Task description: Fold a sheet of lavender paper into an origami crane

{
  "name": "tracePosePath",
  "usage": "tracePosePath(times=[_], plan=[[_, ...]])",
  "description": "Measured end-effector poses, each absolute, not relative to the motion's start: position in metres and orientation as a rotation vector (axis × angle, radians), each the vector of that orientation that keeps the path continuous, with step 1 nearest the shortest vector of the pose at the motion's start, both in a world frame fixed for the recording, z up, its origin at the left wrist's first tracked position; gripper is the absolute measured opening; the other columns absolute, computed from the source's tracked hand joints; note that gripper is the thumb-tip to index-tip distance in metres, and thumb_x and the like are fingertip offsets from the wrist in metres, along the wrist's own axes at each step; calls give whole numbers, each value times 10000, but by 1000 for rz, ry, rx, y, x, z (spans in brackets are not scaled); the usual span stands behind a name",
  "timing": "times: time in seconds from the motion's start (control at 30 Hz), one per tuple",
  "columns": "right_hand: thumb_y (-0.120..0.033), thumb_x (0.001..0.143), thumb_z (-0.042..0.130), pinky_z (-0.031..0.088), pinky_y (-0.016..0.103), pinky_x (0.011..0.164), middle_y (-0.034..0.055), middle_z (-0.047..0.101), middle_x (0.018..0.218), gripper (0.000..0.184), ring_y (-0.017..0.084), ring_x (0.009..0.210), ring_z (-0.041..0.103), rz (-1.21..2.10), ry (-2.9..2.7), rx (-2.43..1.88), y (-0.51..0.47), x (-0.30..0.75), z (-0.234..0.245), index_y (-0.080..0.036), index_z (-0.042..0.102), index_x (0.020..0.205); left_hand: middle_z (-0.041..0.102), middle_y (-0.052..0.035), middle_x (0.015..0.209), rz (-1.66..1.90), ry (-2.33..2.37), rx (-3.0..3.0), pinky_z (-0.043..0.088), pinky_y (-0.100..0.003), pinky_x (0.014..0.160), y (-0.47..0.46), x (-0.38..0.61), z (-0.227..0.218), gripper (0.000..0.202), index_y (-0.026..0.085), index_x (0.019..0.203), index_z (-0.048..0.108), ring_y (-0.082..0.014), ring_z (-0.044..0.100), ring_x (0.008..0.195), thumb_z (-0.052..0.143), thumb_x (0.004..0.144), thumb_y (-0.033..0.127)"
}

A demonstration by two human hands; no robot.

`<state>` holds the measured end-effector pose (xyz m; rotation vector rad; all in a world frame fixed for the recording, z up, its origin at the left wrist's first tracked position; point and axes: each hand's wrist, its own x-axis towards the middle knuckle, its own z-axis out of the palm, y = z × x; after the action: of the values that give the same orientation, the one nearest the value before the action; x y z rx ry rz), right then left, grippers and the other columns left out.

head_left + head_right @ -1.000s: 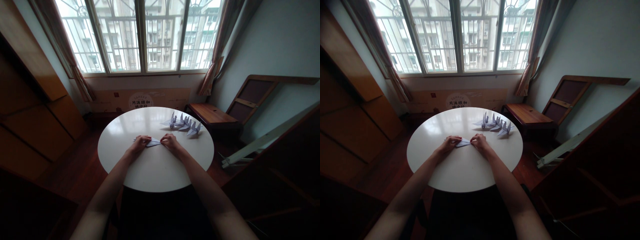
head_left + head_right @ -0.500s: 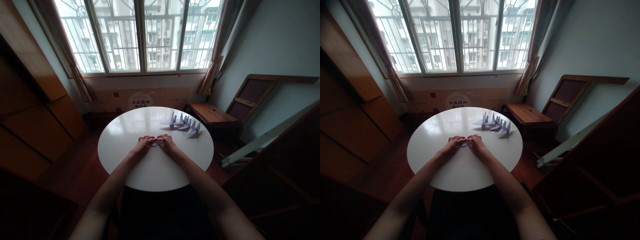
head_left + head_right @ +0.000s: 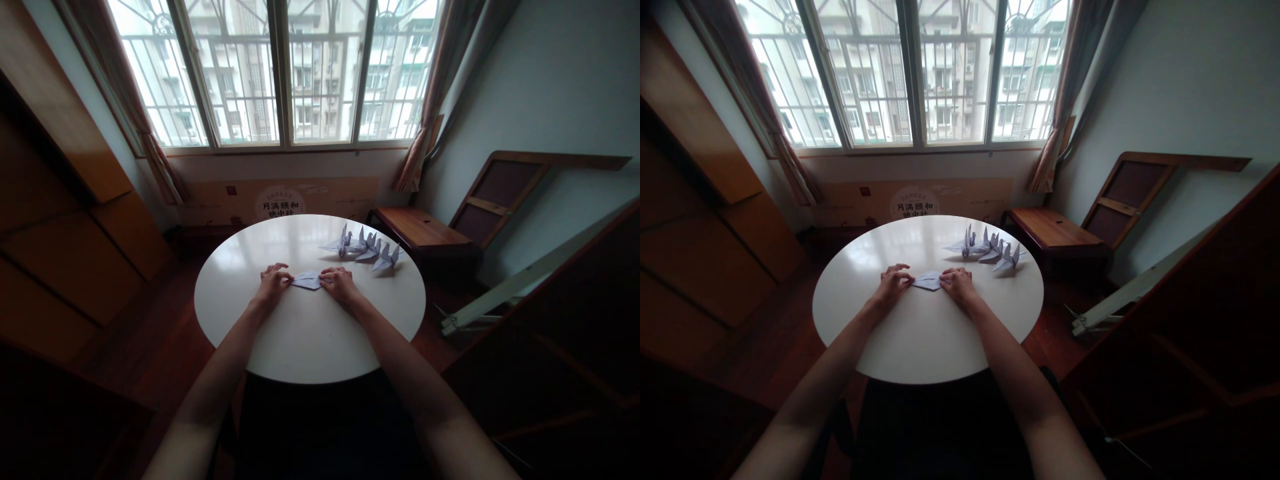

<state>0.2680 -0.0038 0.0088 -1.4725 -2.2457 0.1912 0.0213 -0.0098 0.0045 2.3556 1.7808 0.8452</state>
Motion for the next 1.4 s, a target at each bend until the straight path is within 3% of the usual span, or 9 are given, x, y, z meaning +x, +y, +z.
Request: tracePosePath(times=[0.4, 0.57, 0.7, 0.83, 1.03, 1.23, 1.4], plan=[[-369, 849, 587, 379, 396, 939, 20, 653, 1194, 263, 261, 1110, 528, 224, -2199, -1525, 2, 274, 6, -301, 725, 1062, 662, -48, 1095, 732, 1764, 2418, 402, -435, 916, -14, 7, 21, 108, 281, 822, 764, -267, 534, 1067, 659, 805, 262], [-366, 844, 589, 394, 386, 937, 13, 653, 1187, 263, 255, 1106, 530, 221, -2200, -1535, 3, 274, 4, -311, 722, 1064, 678, -36, 1078, 736, 1869, 2416, 345, -491, 965, -18, 1, 26, 117, 272, 745, 758, -273, 554, 1053, 654, 790, 243], [-356, 839, 598, 396, 395, 935, 17, 648, 1193, 264, 263, 1107, 526, 227, -2186, -1538, 4, 274, 3, -306, 720, 1068, 680, -55, 1068, 901, 1970, 2327, 399, -459, 930, -16, 0, 25, 255, 249, 921, 739, -261, 591, 1027, 571, 782, 115], [-353, 833, 609, 398, 400, 924, 35, 647, 1181, 266, 268, 1086, 530, 235, -2182, -1525, 2, 272, 2, -291, 722, 1066, 679, -70, 1077, 1155, 1730, 2426, 453, -402, 918, -14, 14, 23, 295, 207, 1002, 714, -221, 622, 999, 530, 801, 92], [-314, 868, 586, 389, 383, 915, 57, 664, 1103, 226, 242, 1022, 540, 251, -2241, -1382, -4, 262, 4, -276, 735, 1033, 683, -82, 1143, 1104, 1206, 2611, 473, -404, 956, -13, 39, 8, 292, 216, 1073, 704, -223, 621, 1076, 575, 824, 133], [-273, 875, 581, 382, 373, 912, 56, 661, 1077, 218, 231, 1026, 535, 264, -2222, -1389, -6, 260, 5, -299, 735, 1027, 710, -118, 1060, 1038, 990, 2352, 558, -313, 794, -6, 36, -11, 192, 189, 946, 758, -198, 690, 885, 624, 808, 189], [-266, 855, 600, 393, 362, 932, 49, 656, 1085, 210, 237, 1038, 552, 324, -2192, -1479, -1, 264, 7, -287, 743, 1008, 712, -134, 1049, 1048, 1036, 2221, 555, -342, 840, -4, 35, -13, 179, 175, 907, 765, -210, 687, 907, 637, 798, 234]])
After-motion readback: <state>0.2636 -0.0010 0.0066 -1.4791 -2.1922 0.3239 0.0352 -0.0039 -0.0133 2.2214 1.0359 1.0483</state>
